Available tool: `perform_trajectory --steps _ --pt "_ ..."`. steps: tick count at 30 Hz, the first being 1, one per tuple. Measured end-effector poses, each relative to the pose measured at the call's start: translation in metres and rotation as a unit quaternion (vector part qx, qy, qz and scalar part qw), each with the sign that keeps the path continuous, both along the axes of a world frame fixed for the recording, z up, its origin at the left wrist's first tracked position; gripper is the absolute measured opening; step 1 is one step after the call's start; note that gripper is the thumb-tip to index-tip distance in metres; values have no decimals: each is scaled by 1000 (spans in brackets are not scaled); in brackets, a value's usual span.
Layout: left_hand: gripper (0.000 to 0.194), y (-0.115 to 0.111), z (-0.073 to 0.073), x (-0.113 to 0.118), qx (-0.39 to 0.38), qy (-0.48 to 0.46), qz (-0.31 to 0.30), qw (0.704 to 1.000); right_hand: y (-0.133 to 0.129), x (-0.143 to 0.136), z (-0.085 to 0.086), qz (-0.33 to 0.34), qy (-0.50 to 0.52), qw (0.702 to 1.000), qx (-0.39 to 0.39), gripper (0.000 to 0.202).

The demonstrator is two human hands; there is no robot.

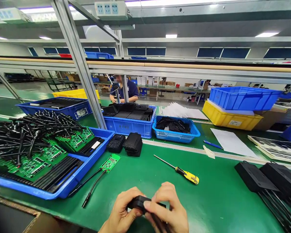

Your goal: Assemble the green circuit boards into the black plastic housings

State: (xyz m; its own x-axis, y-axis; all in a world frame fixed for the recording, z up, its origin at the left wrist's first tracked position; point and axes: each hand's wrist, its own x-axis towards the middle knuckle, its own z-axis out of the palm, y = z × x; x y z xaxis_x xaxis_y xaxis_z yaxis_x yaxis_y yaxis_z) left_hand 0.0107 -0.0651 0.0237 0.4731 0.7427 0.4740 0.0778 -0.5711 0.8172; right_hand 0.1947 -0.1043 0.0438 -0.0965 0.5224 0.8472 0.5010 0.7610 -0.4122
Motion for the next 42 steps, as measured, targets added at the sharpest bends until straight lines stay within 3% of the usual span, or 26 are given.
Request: perform_trajectory --steps 2,8,11,14,18,23,26,28,31,33,35,38,42 --pt "31 -1 -2 1 9 -22 14 1000 1 -1 -3 -5 -13 1000 18 45" --pt "30 0 -9 -3 0 -76 34 997 -7 -1 -2 3 69 987 -146 35" --pt "28 2 -11 -4 -25 -62 4 998 -9 -1 -4 -7 119 986 -121 21" --pt "31 2 -8 -2 -43 -66 -21 997 -8 1 -12 -49 95 986 -128 18" --pt "40 -7 -8 8 -59 -154 10 986 -9 0 -16 -87 50 987 -125 18" --pt "39 -13 -13 17 -55 -185 80 978 -10 -7 -4 -27 77 988 -134 15" --pt "39 -5 -8 12 -23 -164 38 985 -8 -5 -2 -7 107 985 -137 17" --pt "34 5 -4 5 -2 -107 -18 994 -6 2 -2 53 119 984 -120 20" --pt "12 22 0 -6 72 -36 -68 994 -3 23 1 142 89 972 -164 23" --pt "21 29 3 -10 213 -22 -45 976 -4 43 8 132 36 953 -269 19" --pt "18 31 6 -8 371 1 3 928 -8 60 16 107 -38 918 -379 22" --pt "13 25 10 4 489 60 43 869 -18 67 20 80 -157 869 -462 45" --pt "27 15 8 29 525 97 28 845 -29 40 -5 -21 -300 842 -448 95"
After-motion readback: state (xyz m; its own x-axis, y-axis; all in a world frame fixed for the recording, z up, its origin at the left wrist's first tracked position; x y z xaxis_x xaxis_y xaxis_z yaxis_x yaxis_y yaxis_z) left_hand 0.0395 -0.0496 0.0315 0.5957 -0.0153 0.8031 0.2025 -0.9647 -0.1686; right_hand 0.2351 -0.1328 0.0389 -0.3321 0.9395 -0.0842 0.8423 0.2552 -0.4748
